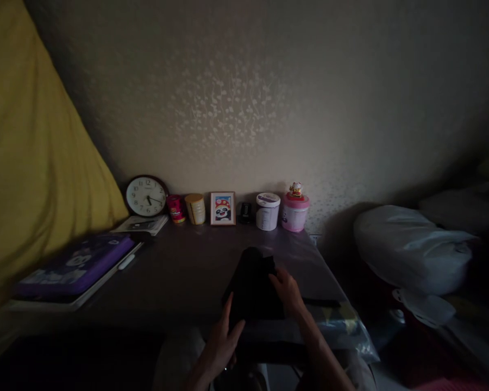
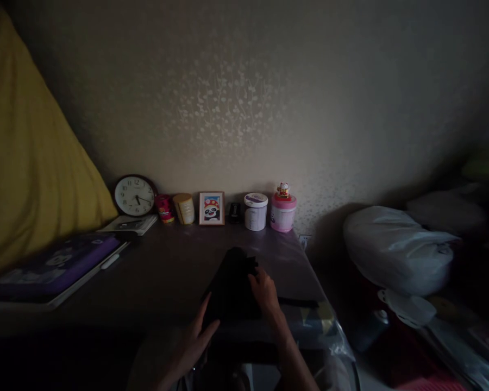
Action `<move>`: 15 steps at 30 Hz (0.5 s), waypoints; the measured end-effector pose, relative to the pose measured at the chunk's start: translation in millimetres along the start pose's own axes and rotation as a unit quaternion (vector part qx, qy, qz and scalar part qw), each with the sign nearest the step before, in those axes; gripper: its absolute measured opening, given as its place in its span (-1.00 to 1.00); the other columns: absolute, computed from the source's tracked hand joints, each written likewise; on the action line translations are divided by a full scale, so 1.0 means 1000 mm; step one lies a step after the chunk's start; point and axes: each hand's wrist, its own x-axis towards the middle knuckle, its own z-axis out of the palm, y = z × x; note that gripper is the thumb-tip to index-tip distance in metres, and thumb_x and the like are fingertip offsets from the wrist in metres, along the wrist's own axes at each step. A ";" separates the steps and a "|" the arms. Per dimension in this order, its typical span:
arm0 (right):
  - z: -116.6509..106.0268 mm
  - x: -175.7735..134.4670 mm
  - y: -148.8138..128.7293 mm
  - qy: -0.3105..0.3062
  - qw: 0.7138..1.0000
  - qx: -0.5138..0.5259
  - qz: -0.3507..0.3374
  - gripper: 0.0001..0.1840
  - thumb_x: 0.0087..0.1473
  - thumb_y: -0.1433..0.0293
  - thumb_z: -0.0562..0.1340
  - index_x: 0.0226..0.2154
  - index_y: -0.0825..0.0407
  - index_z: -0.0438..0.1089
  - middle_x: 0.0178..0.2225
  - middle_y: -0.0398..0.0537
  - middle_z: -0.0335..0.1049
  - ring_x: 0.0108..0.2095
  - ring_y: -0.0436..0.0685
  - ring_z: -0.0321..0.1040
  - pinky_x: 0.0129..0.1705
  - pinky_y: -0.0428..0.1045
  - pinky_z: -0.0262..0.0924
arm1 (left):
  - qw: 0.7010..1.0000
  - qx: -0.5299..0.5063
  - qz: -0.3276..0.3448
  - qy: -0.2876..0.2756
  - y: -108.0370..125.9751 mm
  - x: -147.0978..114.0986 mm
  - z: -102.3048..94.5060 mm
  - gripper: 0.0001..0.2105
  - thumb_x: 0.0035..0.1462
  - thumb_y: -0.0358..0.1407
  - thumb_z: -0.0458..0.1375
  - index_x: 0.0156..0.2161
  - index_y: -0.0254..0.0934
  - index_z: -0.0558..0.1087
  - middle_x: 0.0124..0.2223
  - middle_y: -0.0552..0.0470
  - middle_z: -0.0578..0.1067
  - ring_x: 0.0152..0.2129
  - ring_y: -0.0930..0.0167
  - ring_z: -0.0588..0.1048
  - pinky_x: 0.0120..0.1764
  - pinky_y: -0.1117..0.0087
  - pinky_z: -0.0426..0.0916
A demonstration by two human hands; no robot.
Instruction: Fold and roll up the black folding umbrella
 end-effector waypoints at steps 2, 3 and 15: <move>0.003 0.005 -0.006 0.007 0.999 0.052 -0.009 -0.60 -0.03 0.30 0.13 -0.14 0.18 0.35 -0.44 0.01 0.46 -0.36 0.16 0.40 -0.33 -0.04 0.18 | 1.000 0.012 0.016 0.008 -0.001 0.001 -0.001 -0.36 0.16 -0.11 -0.09 0.25 -0.15 -0.29 -0.05 -0.07 0.45 -0.51 0.48 0.50 -0.44 0.48 0.36; 0.006 0.007 -0.009 0.009 0.997 0.075 -0.013 -0.59 -0.04 0.28 0.14 -0.15 0.18 0.36 -0.46 -0.01 0.46 -0.38 0.15 0.39 -0.35 -0.05 0.18 | 0.999 0.022 0.032 0.019 -0.002 0.002 -0.002 -0.37 0.15 -0.13 -0.07 0.25 -0.18 -0.24 0.04 -0.09 0.38 -0.35 0.43 0.52 -0.30 0.45 0.37; 0.043 0.017 -0.058 -0.020 0.997 0.079 0.004 -0.60 -0.06 0.31 0.18 -0.13 0.14 0.35 -0.30 0.05 0.47 -0.26 0.14 0.40 -0.25 -0.05 0.22 | 0.995 0.022 0.092 0.011 -0.003 0.009 -0.005 -0.36 0.11 -0.34 -0.06 0.25 -0.40 -0.24 0.24 -0.10 0.07 0.18 0.42 0.02 0.16 0.39 -0.05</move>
